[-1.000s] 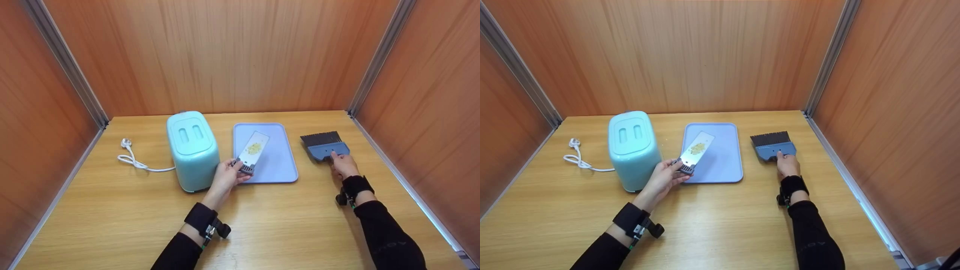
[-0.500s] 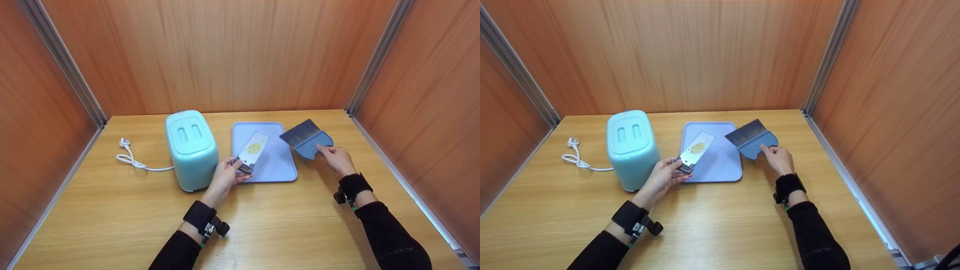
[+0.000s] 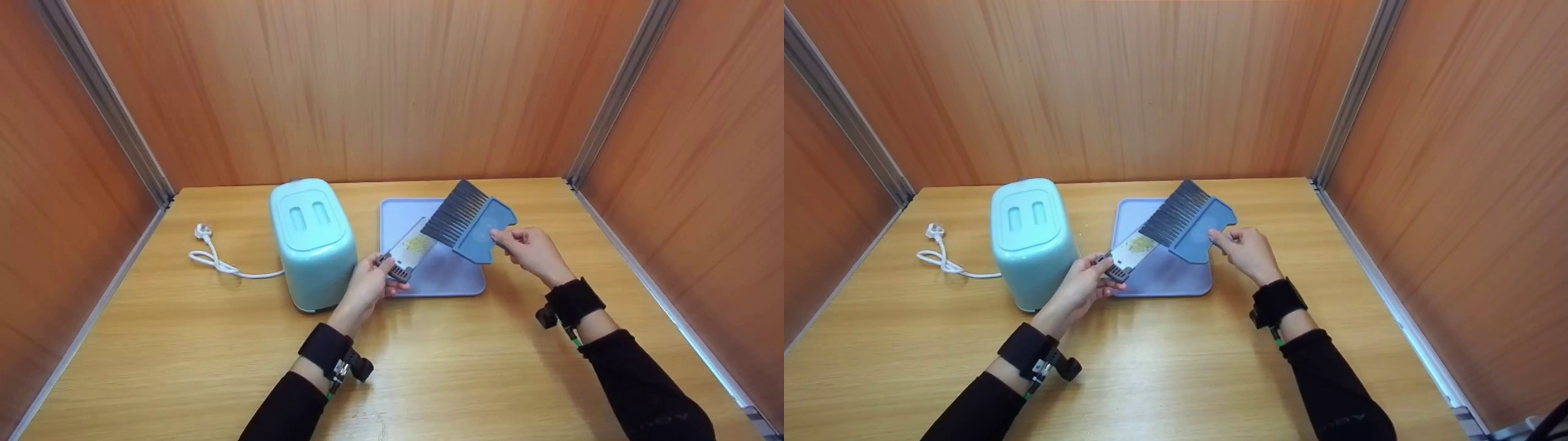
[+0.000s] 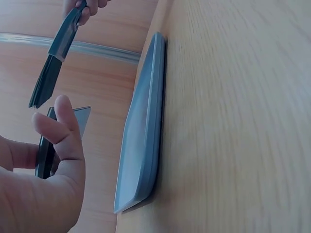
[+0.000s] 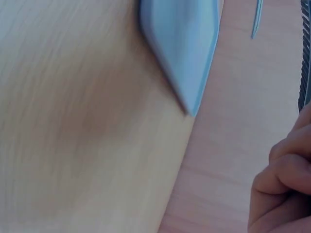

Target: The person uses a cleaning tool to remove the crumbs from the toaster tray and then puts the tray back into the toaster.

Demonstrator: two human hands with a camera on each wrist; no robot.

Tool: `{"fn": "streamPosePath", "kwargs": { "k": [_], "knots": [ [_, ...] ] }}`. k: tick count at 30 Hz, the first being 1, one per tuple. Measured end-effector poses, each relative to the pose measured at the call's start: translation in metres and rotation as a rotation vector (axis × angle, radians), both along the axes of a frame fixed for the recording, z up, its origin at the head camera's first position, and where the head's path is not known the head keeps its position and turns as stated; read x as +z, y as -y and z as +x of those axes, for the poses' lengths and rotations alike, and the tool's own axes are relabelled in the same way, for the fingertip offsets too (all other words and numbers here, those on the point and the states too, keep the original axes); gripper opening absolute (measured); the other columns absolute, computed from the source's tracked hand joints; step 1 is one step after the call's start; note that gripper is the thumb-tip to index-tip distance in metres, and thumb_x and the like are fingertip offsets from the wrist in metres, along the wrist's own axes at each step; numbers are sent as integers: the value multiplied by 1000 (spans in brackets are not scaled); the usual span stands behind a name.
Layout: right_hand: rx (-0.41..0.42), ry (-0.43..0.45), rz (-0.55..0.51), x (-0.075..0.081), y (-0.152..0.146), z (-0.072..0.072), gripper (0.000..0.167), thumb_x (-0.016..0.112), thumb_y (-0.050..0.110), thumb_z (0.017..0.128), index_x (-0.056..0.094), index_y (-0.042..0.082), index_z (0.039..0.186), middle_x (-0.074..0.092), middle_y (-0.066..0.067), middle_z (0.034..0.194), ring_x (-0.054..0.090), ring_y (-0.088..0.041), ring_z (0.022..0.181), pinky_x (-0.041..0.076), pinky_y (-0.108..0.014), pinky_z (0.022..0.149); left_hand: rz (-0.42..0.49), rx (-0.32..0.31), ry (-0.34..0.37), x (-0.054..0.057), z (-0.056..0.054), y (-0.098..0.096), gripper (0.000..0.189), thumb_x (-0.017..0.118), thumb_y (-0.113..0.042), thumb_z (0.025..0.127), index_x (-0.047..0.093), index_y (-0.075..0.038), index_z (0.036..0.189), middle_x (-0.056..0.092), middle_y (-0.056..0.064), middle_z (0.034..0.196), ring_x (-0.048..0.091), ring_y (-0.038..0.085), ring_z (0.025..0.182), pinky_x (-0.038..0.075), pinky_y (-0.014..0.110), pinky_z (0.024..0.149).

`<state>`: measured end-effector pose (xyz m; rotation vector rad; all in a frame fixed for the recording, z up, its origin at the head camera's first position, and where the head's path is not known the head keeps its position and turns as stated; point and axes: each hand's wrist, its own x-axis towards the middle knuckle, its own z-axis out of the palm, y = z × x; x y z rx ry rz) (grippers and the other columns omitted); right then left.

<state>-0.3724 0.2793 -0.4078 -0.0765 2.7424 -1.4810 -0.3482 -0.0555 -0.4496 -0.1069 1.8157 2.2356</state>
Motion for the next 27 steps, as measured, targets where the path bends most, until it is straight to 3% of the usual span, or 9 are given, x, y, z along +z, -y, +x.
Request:
{"fn": "streamPosePath", "kwargs": {
  "k": [7, 16, 23, 27],
  "knots": [
    [66, -45, 123, 13, 37, 6, 55, 64, 61, 103, 63, 12, 79, 53, 4, 72, 54, -21, 74, 41, -30, 68, -39, -5, -26, 3, -1, 1, 27, 46, -14, 115, 54, 2, 135, 71, 14, 97, 69, 13, 66, 50, 19, 54],
    [117, -112, 292, 15, 68, 2, 51, 67, 54, 104, 61, 16, 71, 60, 2, 74, 53, -18, 72, 36, -30, 64, -67, -2, -50, 7, 0, 0, 25, 40, -9, 114, 54, 1, 134, 69, 11, 94, 66, 12, 65, 50, 20, 55],
    [115, -123, 346, 12, 73, 0, 54, 68, 54, 103, 50, 17, 67, 39, 3, 67, 49, -18, 67, 33, -30, 63, -93, 7, -61, 8, 1, 0, 25, 41, -9, 115, 55, 1, 132, 71, 12, 96, 66, 12, 66, 51, 20, 56],
    [107, -119, 369, 11, 72, -1, 55, 68, 55, 103, 46, 18, 68, 36, 3, 68, 48, -18, 68, 34, -30, 64, -97, 5, -64, 7, 0, 0, 22, 42, -12, 115, 55, 0, 129, 70, 11, 94, 66, 12, 65, 51, 21, 56]
  ]
}}
